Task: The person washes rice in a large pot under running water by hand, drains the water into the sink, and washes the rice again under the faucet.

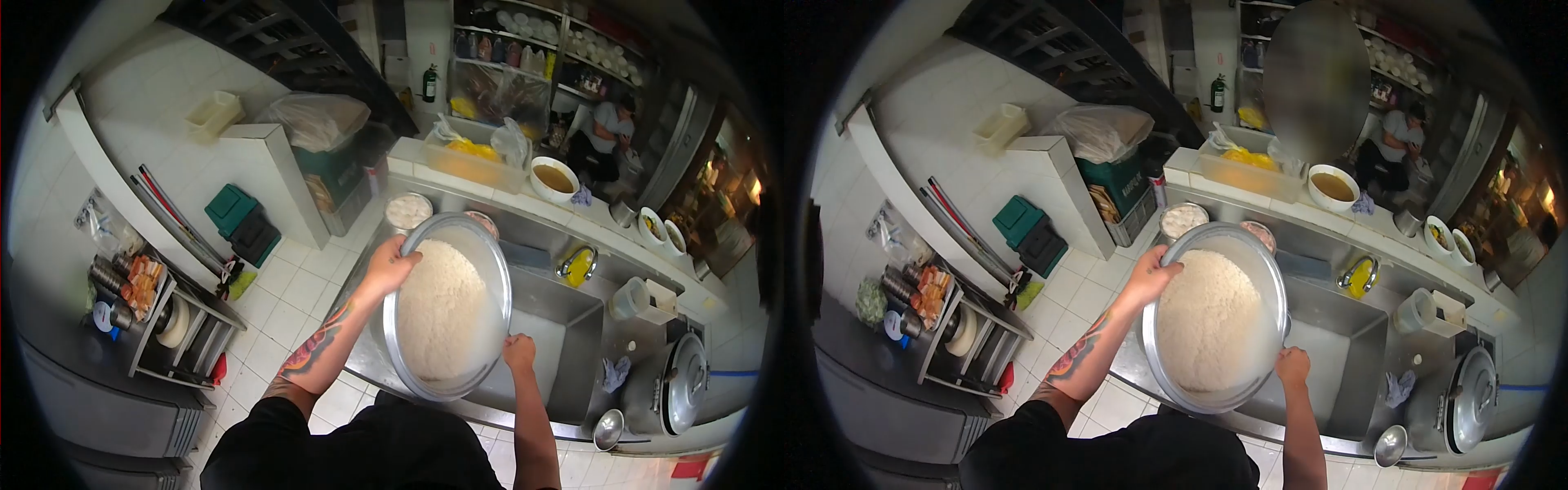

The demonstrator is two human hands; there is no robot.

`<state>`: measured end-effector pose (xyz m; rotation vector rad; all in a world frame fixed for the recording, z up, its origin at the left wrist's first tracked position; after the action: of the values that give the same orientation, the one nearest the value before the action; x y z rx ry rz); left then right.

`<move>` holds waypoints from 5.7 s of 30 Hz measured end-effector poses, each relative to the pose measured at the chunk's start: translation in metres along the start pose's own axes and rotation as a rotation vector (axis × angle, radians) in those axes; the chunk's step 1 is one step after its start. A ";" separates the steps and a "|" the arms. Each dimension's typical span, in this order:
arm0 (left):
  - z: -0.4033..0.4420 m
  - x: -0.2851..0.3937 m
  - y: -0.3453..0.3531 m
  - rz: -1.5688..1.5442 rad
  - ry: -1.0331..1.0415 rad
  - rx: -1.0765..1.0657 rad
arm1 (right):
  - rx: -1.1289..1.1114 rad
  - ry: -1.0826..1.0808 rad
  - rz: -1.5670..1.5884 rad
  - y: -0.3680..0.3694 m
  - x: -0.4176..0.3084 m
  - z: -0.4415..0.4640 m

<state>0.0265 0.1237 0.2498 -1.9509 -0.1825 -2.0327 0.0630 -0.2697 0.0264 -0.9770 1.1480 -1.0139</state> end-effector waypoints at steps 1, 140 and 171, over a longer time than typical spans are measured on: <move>-0.001 0.001 0.001 -0.001 -0.002 -0.003 | -0.004 0.010 0.014 0.001 0.001 0.000; -0.024 0.066 0.064 0.010 0.055 -0.060 | -0.207 0.174 0.449 0.031 0.021 -0.057; -0.031 0.064 0.069 -0.076 -0.019 -0.083 | -0.427 0.328 1.203 0.077 0.031 -0.054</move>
<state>0.0171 0.0403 0.3029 -2.0428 -0.1816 -2.1024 0.0222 -0.2842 -0.0631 -0.2619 1.9045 0.0711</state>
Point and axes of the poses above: each hand's wrist, its own z-axis towards the middle knuckle, its own y-axis out of the palm, x = y × z, the point moved 8 cm from there along z, towards the middle knuckle, and after that the axes turned 12 degrees about -z, right-handed, at the moved point
